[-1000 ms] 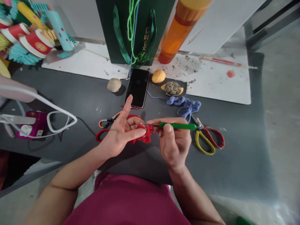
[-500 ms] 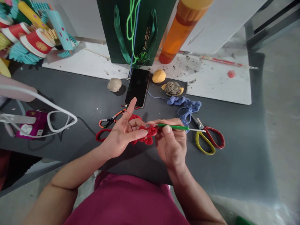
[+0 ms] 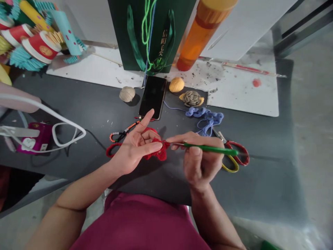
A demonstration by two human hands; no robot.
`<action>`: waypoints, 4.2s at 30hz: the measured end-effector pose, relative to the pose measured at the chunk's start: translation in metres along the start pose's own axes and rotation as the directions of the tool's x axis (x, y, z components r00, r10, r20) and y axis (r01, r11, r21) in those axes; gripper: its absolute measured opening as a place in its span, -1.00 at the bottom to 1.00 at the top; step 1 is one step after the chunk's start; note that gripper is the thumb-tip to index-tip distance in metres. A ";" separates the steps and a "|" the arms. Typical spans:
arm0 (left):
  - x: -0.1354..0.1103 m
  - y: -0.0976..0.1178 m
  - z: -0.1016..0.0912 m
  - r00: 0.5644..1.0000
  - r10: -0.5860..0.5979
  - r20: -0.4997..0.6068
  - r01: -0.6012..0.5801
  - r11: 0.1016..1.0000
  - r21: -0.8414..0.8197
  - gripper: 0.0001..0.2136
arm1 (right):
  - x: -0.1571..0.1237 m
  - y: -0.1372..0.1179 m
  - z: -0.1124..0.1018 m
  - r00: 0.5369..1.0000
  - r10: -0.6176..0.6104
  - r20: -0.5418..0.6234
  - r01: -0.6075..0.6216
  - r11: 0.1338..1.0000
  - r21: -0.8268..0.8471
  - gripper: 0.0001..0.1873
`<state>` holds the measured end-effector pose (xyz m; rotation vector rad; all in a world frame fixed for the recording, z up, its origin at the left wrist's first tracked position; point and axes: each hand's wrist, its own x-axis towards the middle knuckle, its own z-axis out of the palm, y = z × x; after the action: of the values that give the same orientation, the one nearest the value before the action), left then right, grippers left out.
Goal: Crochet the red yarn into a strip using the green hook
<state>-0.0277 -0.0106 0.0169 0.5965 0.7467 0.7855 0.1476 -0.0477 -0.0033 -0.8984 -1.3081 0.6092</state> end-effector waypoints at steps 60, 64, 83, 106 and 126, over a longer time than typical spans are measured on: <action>0.002 -0.005 0.000 0.996 -0.090 0.026 0.093 0.988 -0.122 -0.48 | -0.009 0.009 0.014 0.903 0.407 -0.139 -0.367 0.897 0.245 -0.84; 0.000 -0.005 0.001 0.997 -0.072 0.039 0.075 0.993 -0.089 -0.47 | -0.013 0.008 0.013 0.906 0.418 -0.072 -0.400 0.898 0.182 -0.82; 0.002 -0.003 0.003 0.999 -0.047 0.020 0.049 0.990 -0.135 -0.49 | -0.014 -0.009 0.013 0.949 0.269 -0.164 -0.276 0.961 -0.022 -0.88; 0.004 -0.007 -0.004 0.989 -0.106 0.101 0.115 0.990 -0.087 -0.60 | -0.009 0.000 0.012 0.881 0.454 -0.135 -0.418 0.879 0.228 -0.85; -0.003 0.003 -0.004 0.980 0.179 0.081 -0.194 0.953 0.233 -0.40 | 0.007 -0.004 0.013 0.789 0.603 0.113 -0.559 0.631 0.538 -0.79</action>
<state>-0.0338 -0.0105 0.0178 0.9158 0.7433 0.8536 0.1356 -0.0414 0.0037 -0.8364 -0.6636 1.3765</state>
